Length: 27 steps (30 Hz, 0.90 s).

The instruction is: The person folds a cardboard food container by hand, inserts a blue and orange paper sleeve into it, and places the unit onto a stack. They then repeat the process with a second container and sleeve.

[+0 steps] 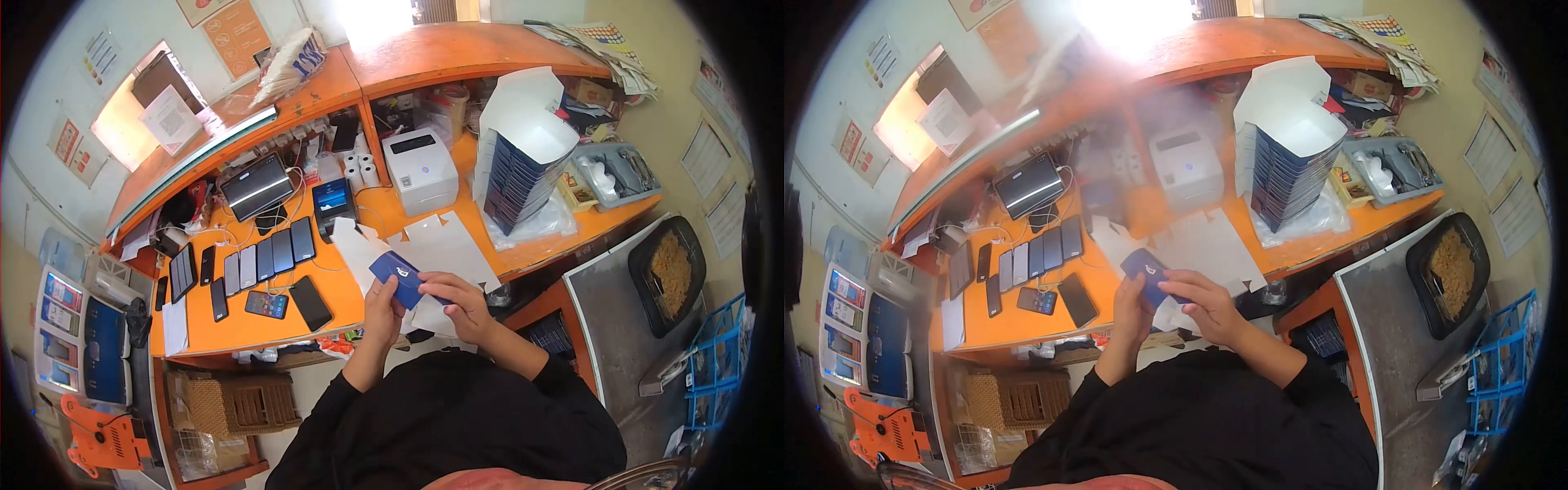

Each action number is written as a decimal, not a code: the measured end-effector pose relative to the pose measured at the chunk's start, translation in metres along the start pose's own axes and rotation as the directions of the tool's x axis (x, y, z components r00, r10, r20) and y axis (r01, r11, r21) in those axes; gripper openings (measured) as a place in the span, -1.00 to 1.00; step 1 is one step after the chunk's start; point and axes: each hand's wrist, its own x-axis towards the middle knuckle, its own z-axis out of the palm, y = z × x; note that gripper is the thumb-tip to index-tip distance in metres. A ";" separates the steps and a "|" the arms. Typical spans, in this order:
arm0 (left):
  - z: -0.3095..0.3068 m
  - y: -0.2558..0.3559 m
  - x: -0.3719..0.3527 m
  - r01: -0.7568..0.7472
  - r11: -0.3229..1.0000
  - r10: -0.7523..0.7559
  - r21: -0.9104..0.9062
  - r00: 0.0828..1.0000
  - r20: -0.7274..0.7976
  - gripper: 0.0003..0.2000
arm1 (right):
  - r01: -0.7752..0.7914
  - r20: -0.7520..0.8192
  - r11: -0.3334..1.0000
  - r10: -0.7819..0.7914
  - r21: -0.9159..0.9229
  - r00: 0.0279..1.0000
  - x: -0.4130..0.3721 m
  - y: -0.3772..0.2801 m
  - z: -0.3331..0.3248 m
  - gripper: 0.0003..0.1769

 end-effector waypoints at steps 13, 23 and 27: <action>0.014 -0.009 -0.020 -0.075 0.984 0.085 0.159 0.995 -0.058 -0.78 | -0.021 -0.037 0.929 0.008 -0.369 0.999 -0.003 -0.011 0.009 -0.69; 0.009 -0.024 -0.028 0.075 0.995 -0.072 0.068 0.996 -0.045 -0.79 | -0.069 -0.069 0.732 0.030 -0.678 0.997 -0.009 0.006 0.028 -0.55; -0.005 -0.031 -0.024 -0.124 0.940 0.111 0.318 0.992 0.059 -0.76 | -0.134 -0.126 0.869 0.084 -0.476 0.988 -0.020 0.009 0.031 -0.54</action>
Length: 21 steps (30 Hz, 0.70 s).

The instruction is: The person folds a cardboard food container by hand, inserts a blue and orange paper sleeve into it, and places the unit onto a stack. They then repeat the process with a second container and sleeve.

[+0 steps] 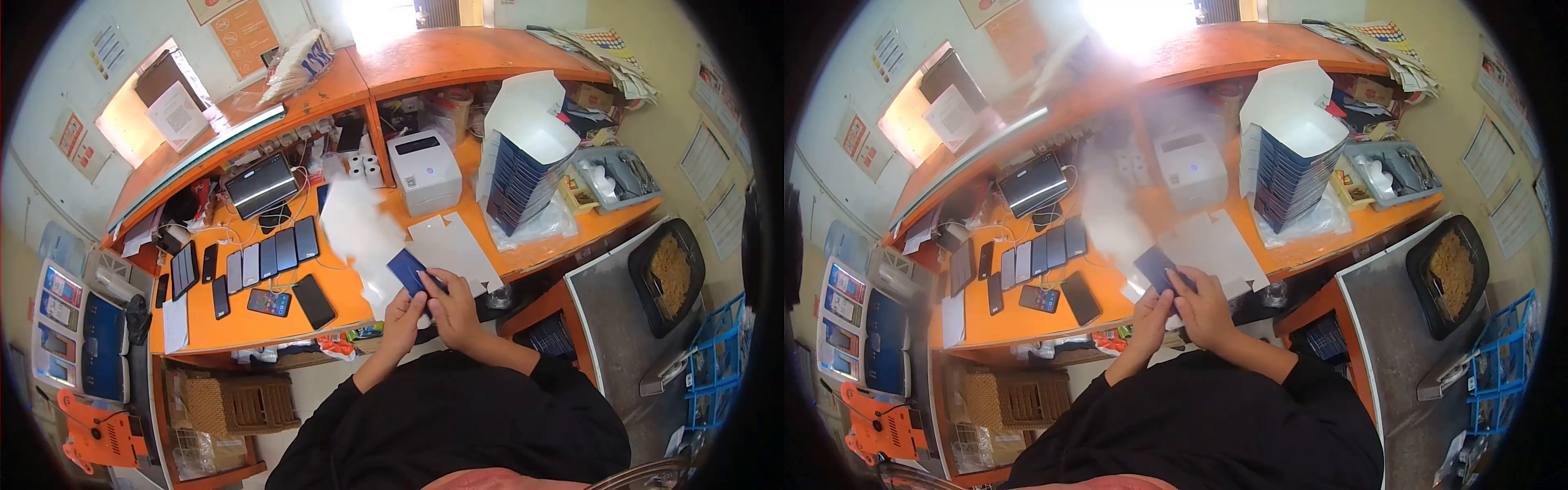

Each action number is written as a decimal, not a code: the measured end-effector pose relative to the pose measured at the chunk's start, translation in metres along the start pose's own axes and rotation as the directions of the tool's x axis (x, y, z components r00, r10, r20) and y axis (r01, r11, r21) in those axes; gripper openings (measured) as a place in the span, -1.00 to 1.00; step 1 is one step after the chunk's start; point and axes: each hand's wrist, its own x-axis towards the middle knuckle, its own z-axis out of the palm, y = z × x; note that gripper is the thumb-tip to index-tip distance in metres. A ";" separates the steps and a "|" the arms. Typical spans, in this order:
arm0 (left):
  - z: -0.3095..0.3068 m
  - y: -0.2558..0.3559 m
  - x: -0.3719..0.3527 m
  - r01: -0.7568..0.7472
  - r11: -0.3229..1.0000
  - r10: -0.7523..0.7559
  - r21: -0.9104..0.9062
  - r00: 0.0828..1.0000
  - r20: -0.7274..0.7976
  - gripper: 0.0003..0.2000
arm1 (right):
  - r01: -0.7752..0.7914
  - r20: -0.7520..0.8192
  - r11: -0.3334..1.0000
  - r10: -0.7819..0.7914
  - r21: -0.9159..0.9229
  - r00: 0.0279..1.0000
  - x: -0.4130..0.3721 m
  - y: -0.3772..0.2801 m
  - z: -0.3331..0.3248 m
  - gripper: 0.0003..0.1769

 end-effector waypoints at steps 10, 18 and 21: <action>-0.055 -0.032 -0.011 -0.065 0.670 -0.097 0.740 0.980 0.174 -0.81 | -0.159 0.008 0.987 0.159 0.008 0.987 0.004 0.085 -0.005 -0.58; -0.051 -0.035 -0.008 -0.003 0.636 -0.177 0.772 0.973 0.150 -0.79 | 0.043 0.140 0.979 -0.015 -0.200 0.990 0.019 0.055 -0.011 -0.93; -0.046 -0.026 -0.001 0.022 0.635 -0.234 0.772 0.958 0.165 -0.80 | 0.199 0.238 0.913 -0.118 -0.355 0.964 0.022 0.039 -0.011 -0.96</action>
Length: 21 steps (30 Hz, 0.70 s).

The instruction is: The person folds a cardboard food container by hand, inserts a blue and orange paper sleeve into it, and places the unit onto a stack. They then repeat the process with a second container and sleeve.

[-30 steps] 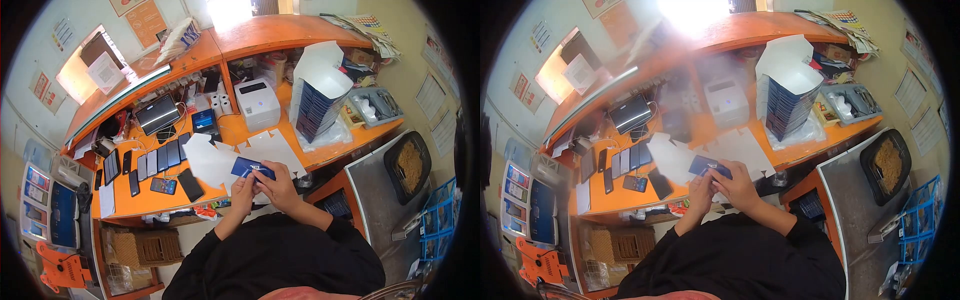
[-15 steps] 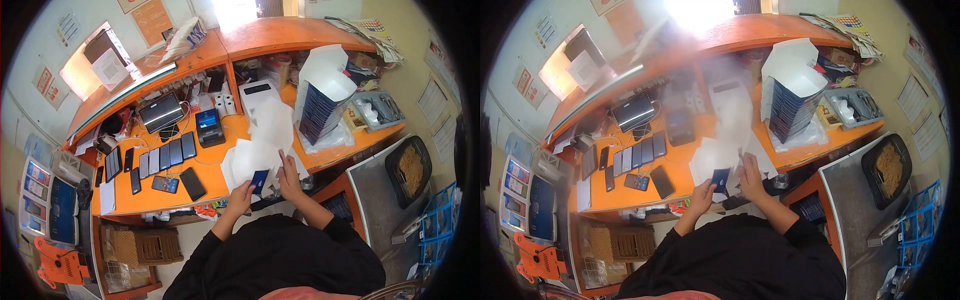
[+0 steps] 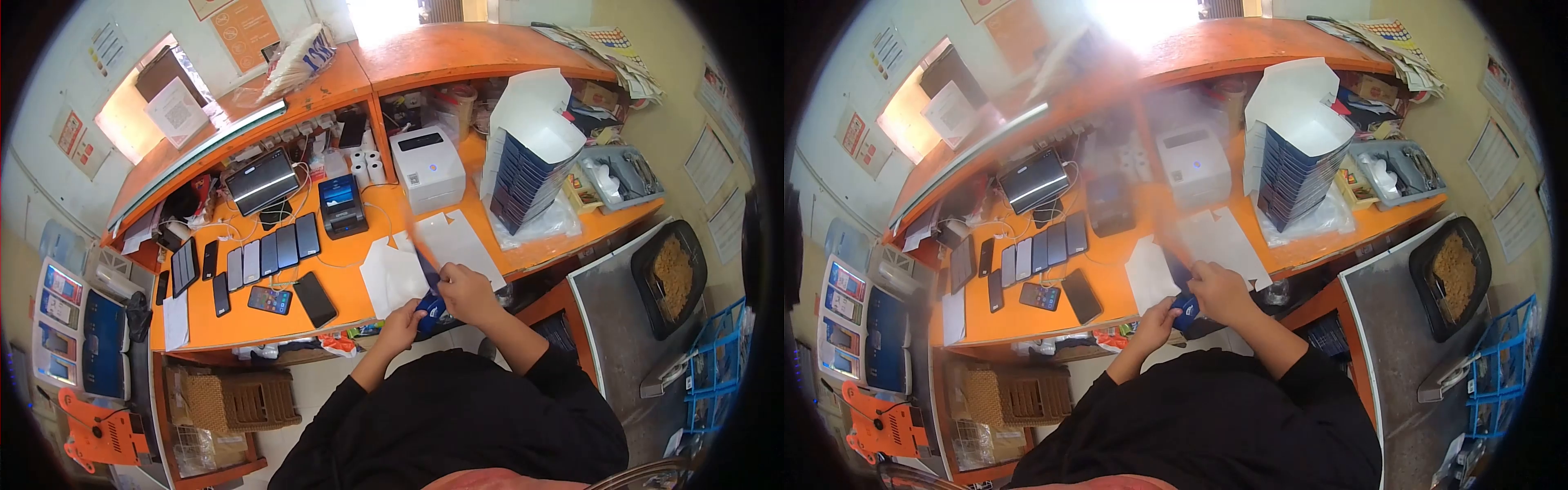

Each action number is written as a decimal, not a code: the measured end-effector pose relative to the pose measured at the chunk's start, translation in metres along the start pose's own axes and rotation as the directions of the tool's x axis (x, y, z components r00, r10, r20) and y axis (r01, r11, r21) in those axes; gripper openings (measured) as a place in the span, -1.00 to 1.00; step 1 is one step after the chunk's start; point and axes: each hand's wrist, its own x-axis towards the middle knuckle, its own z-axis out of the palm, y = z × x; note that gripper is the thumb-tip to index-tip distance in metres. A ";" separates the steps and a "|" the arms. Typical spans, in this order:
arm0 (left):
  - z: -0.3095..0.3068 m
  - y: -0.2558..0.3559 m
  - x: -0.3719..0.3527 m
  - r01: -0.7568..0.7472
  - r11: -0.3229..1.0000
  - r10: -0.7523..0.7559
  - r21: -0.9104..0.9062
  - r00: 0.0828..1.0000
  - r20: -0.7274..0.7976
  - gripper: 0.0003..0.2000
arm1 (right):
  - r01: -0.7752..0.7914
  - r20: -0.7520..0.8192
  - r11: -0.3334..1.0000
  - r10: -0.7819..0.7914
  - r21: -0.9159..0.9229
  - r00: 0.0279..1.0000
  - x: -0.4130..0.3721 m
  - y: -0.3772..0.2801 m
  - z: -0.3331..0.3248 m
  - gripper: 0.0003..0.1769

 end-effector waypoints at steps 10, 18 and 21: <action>0.000 0.007 0.002 -0.208 0.958 0.209 0.197 0.978 0.015 -0.76 | 0.216 0.179 0.976 -0.207 -0.030 0.962 0.005 0.007 -0.020 -0.86; -0.001 0.055 0.004 -0.177 0.965 0.206 0.193 0.968 -0.141 -0.75 | -0.320 -0.151 0.716 0.509 0.620 0.847 -0.016 -0.007 -0.011 -0.45; 0.006 0.067 0.008 -0.214 0.938 0.220 0.272 0.975 0.007 -0.74 | -0.511 0.292 0.212 0.616 0.833 0.732 -0.046 0.015 0.038 -0.23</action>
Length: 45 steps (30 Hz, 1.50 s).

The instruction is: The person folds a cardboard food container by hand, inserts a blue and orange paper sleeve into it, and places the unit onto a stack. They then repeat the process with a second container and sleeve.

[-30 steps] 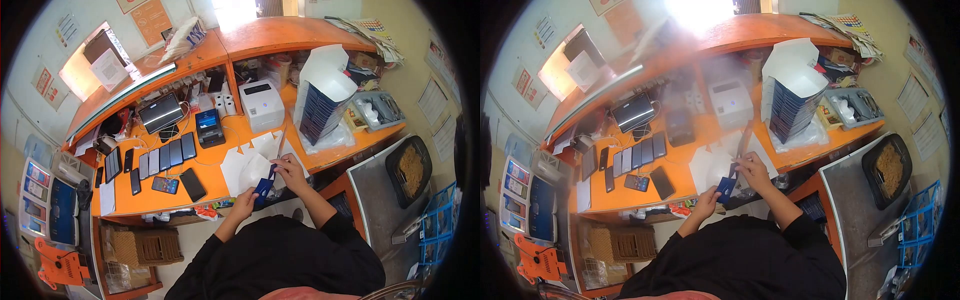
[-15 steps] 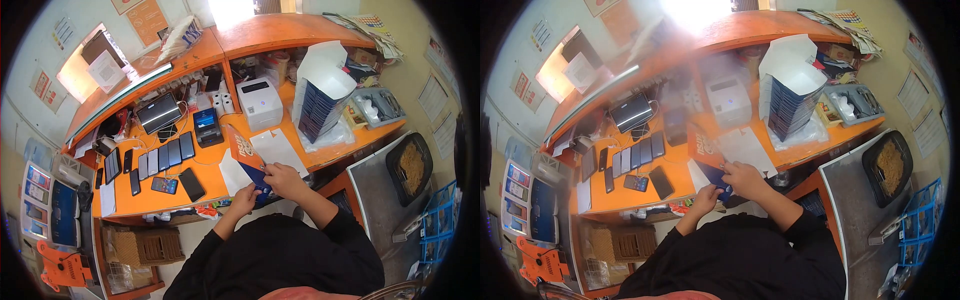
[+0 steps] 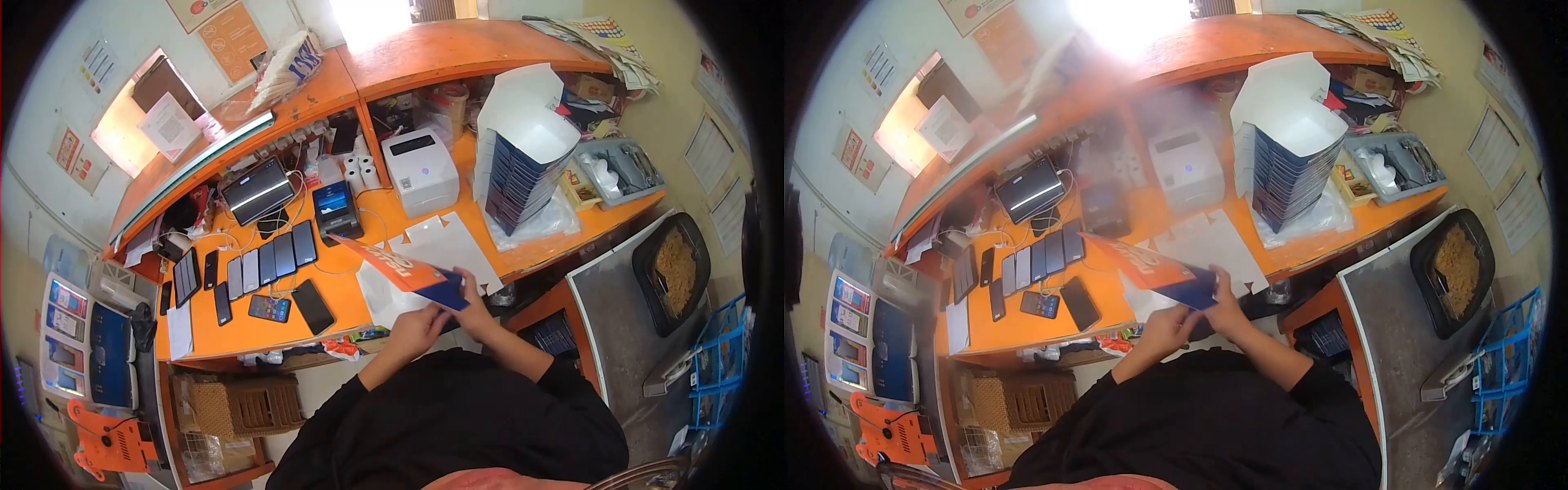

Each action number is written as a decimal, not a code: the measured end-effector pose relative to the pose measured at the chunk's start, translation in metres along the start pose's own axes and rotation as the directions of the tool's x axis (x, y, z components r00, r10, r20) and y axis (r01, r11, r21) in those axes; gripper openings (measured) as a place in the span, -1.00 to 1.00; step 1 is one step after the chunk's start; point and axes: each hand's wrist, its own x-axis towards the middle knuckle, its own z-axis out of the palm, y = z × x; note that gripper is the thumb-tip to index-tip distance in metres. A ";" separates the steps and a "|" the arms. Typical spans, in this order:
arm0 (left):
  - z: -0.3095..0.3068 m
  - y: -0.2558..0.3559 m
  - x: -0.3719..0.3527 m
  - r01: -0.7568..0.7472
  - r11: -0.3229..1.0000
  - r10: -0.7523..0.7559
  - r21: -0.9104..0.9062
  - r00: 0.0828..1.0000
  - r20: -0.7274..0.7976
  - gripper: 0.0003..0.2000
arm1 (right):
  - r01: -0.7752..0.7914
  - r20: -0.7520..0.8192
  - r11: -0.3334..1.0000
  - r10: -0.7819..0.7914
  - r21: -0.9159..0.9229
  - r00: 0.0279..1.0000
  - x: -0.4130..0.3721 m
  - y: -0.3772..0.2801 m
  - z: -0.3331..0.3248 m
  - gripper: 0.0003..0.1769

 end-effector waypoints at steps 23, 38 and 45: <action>0.046 -0.019 -0.020 0.426 0.857 -0.502 -0.290 0.817 -0.285 -0.76 | -0.155 0.067 0.951 0.179 -0.267 0.982 -0.014 -0.053 -0.104 -0.48; 0.035 0.014 0.052 -0.073 0.780 0.020 -0.622 0.996 -0.091 0.43 | -0.329 0.238 0.883 0.258 0.336 0.936 0.019 -0.089 -0.165 0.17; 0.043 0.045 0.081 -0.173 0.482 0.004 -0.859 0.981 -0.196 0.34 | 0.003 0.284 0.979 -0.062 0.204 0.957 0.008 -0.134 -0.176 0.31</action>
